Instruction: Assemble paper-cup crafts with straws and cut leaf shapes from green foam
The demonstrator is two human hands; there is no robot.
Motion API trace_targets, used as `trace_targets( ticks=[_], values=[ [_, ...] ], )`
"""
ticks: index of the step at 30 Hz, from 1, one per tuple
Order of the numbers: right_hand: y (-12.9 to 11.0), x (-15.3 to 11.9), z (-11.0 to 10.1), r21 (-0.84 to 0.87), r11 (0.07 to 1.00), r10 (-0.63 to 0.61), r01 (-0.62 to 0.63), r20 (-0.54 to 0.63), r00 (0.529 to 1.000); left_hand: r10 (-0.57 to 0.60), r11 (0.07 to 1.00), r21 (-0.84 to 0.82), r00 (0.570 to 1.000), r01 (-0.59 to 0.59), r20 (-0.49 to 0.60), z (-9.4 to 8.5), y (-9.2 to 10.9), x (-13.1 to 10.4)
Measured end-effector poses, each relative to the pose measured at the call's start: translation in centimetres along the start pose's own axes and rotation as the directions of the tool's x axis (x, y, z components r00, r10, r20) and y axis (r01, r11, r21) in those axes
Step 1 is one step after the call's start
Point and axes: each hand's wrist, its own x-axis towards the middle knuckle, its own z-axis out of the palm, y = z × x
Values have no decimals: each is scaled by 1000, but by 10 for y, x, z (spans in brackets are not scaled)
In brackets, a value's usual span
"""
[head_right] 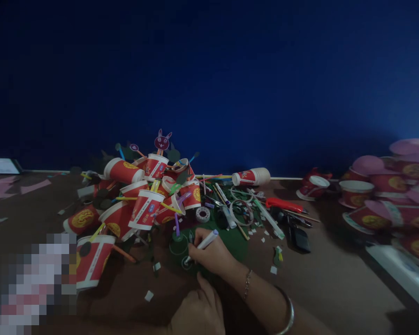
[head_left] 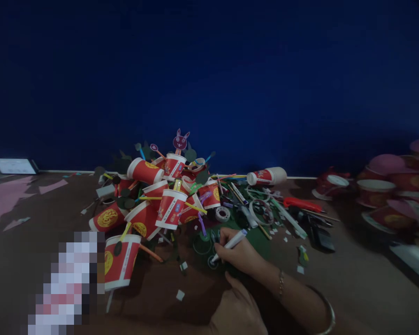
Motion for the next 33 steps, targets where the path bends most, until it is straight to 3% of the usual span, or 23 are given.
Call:
trace_targets(
  ticks=[3,8,12,15,26,30,33],
  values=[
    [1,1,0,-12,1000,-7,7,-3,1000,55,998,-17,998,-56,-17,-4,-1,1],
    [2,1,-1,-23,1000,1,-1,1,1000,-92,995,-23,994,93,64,12,7,-10],
    [2,0,-1,-37,999,-6,6,-3,1000,78,997,-16,997,-78,17,23,9,-15],
    [1,0,-1,-29,1000,-6,6,-5,1000,105,994,-2,994,-105,26,24,8,-15],
    [-1,0,-1,-5,1000,-11,11,2,1000,14,999,-52,998,-11,69,23,7,-17],
    [-4,0,-1,5,1000,-18,18,-6,1000,15,999,-45,999,-13,40,18,10,-12],
    [-4,-1,-1,35,999,1,-1,-4,1000,-74,997,-26,997,74,15,16,11,-9]
  ],
)
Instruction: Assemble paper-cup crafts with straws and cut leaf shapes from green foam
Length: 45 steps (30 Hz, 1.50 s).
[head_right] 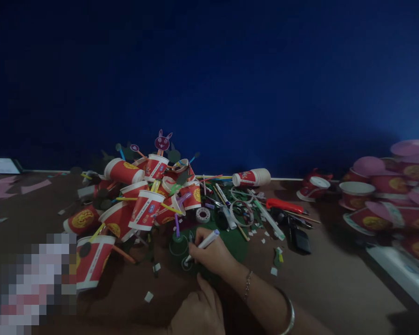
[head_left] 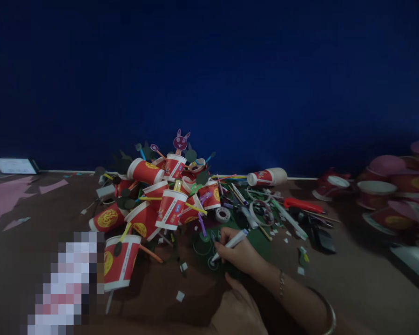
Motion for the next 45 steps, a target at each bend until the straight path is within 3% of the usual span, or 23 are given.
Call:
trace_targets(
  ticks=[3,6,12,15,19,22,26,31,37,45],
  values=[
    [0,0,0,5,1000,5,-5,-3,1000,-34,999,0,999,34,-26,2,0,-1],
    [-1,3,-2,66,997,41,-40,-19,999,27,999,-34,999,-26,28,8,0,-6],
    [-2,9,-11,366,928,151,-65,-210,966,42,999,-33,998,-43,-38,19,0,-13],
    [0,10,-11,305,952,90,-25,-201,975,16,999,-30,999,-18,-46,20,0,-12],
    [3,10,-13,94,994,-33,57,-233,972,-12,997,-77,999,10,-32,18,-1,-11],
    [6,10,-14,-12,999,-34,32,-254,967,-20,996,-90,1000,19,-5,18,0,-13],
    [10,10,-12,-53,999,-16,3,-235,972,-53,997,-61,998,54,20,21,5,-14],
    [13,10,-11,-92,996,-30,8,-238,971,21,998,-52,1000,-21,-3,20,4,-12],
    [11,11,-10,-106,994,-27,2,-241,970,12,998,-55,1000,-13,-18,17,1,-11],
    [11,10,-10,-88,996,-27,8,-211,977,-98,993,-65,995,96,-23,14,1,-10]
  ],
)
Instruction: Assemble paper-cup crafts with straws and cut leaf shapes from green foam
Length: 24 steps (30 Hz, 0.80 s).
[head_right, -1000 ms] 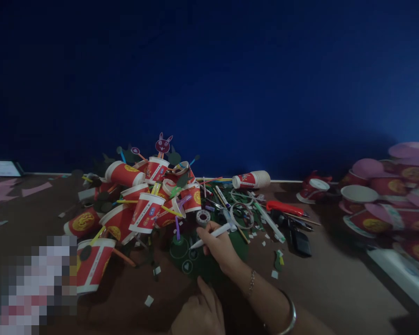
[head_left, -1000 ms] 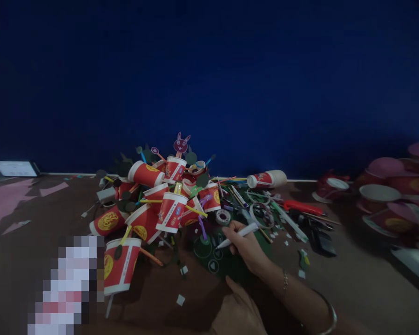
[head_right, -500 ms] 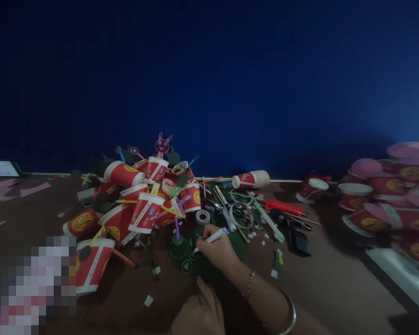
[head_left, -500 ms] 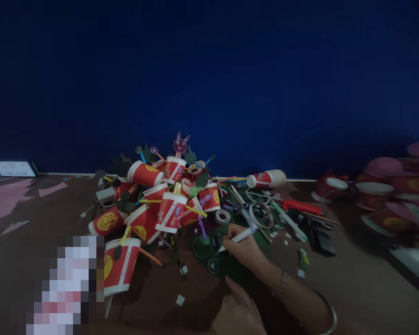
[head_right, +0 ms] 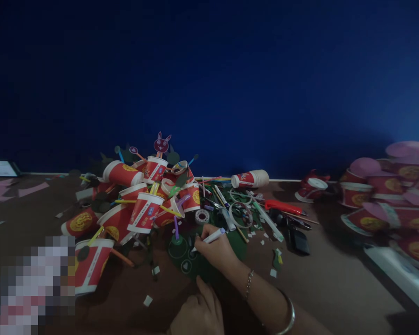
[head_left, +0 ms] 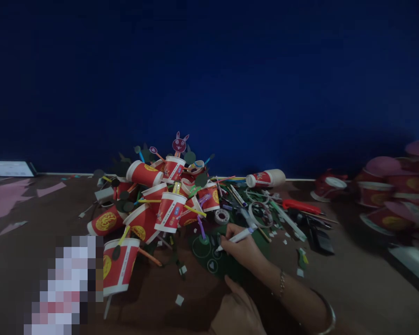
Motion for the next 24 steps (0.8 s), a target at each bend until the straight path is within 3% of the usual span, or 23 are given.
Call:
trace_targets(
  ticks=[6,16,19,24],
  values=[
    [-3,-1,0,-12,1000,-8,8,15,1000,68,998,8,998,-68,-11,-1,-2,1],
    [-1,0,0,45,998,46,-45,-20,999,49,998,29,998,-48,-31,8,1,-3],
    [-1,1,-1,76,996,41,-36,-54,998,2,999,33,1000,-1,-8,8,4,-4],
    [-2,1,-1,34,999,35,-34,-42,999,42,999,-14,998,-41,37,7,2,-5]
  ],
)
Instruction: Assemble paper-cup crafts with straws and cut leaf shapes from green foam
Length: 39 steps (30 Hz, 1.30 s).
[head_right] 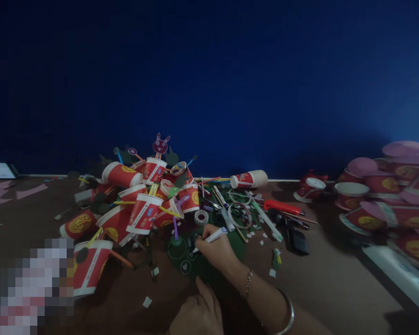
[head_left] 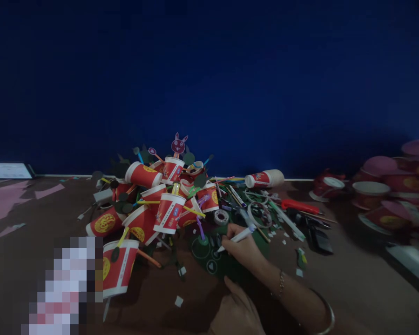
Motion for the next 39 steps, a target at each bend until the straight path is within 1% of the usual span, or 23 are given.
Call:
trace_targets(
  ticks=[3,8,12,15,18,21,23,28,29,33,39],
  values=[
    [1,0,0,-23,1000,-17,17,13,1000,-4,999,39,1000,5,-29,0,-2,0],
    [4,1,1,-34,999,-27,26,-9,1000,123,992,38,992,-122,-13,0,-3,-1],
    [5,1,2,-47,998,-36,34,-34,999,159,987,21,987,-160,27,1,-3,-1],
    [5,1,2,-51,998,-44,41,-57,997,124,992,28,991,-125,40,2,-3,-1],
    [4,1,1,-44,998,-40,38,-51,998,95,995,34,995,-96,35,4,-4,-2],
    [3,1,1,-47,999,-27,25,-51,998,119,993,18,993,-119,23,5,-3,-3],
    [2,1,1,-50,999,-19,16,-49,999,115,993,14,993,-115,3,5,-2,-4],
    [3,1,1,-57,998,-34,32,-31,999,-4,1000,29,1000,5,-18,6,0,-3],
    [3,1,1,-59,998,-36,34,-28,999,-2,999,34,1000,3,-28,6,0,-3],
    [3,1,1,-65,997,-33,32,-13,999,67,997,42,996,-65,-51,8,0,-2],
    [2,0,1,-61,998,-21,21,11,1000,54,998,24,999,-54,9,6,0,-3]
  ],
)
